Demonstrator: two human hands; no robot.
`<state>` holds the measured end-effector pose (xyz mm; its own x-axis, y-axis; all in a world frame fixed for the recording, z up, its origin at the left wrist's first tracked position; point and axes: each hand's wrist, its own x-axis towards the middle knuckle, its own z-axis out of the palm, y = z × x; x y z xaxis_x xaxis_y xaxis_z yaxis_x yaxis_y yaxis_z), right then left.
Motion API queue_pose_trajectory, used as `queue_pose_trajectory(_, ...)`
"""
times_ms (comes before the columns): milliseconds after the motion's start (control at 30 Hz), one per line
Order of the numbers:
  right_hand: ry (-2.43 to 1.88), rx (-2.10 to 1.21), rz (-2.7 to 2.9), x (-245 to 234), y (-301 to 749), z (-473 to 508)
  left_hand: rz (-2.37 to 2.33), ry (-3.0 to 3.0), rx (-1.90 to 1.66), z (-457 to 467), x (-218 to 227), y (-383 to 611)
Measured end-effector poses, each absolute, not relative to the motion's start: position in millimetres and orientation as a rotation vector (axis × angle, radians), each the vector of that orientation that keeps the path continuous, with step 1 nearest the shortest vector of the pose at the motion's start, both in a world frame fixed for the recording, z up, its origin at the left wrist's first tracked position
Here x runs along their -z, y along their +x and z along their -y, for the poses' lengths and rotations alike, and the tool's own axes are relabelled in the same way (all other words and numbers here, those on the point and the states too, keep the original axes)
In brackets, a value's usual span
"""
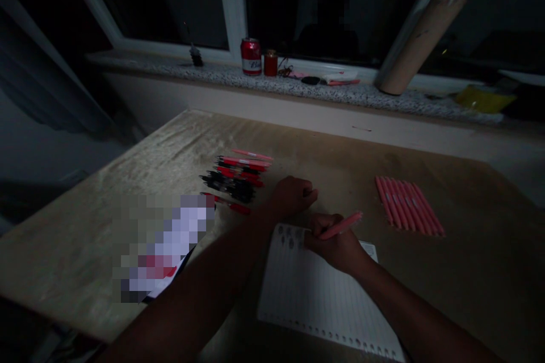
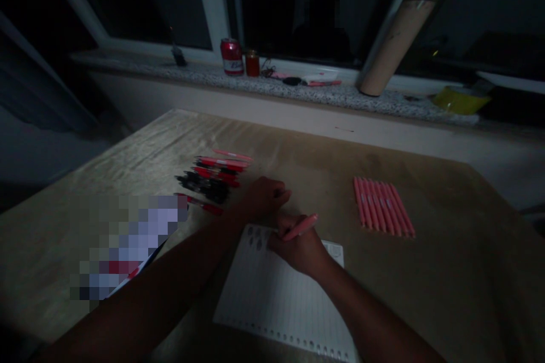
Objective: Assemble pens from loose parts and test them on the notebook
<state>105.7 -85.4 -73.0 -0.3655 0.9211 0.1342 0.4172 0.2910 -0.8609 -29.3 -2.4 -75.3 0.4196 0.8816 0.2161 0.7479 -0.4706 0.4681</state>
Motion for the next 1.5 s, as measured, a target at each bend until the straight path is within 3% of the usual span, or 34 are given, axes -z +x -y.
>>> queue_pose_trajectory(233, -1.21, -0.902, 1.813, 75, 106, 83, -1.375, 2.347, -0.673, 2, 76, -30)
queue_pose_trajectory(500, -1.254, -1.204, 1.538, 73, 110, 83, -1.353, 2.311, -0.715, 2, 74, -31)
queue_pose_trajectory(800, -1.156, -1.193, 1.116, 68, 127, 60, -0.798, 1.736, -0.726, 8, 53, -28)
queue_pose_trajectory(1100, -1.021, -1.27, 0.955, 73, 125, 51, -0.909, 1.699, -0.716, 0, 72, -30)
queue_pose_trajectory(1500, -1.004, -1.373, 0.835, 61, 132, 47, -0.937, 1.724, -0.617, 2, 64, -32)
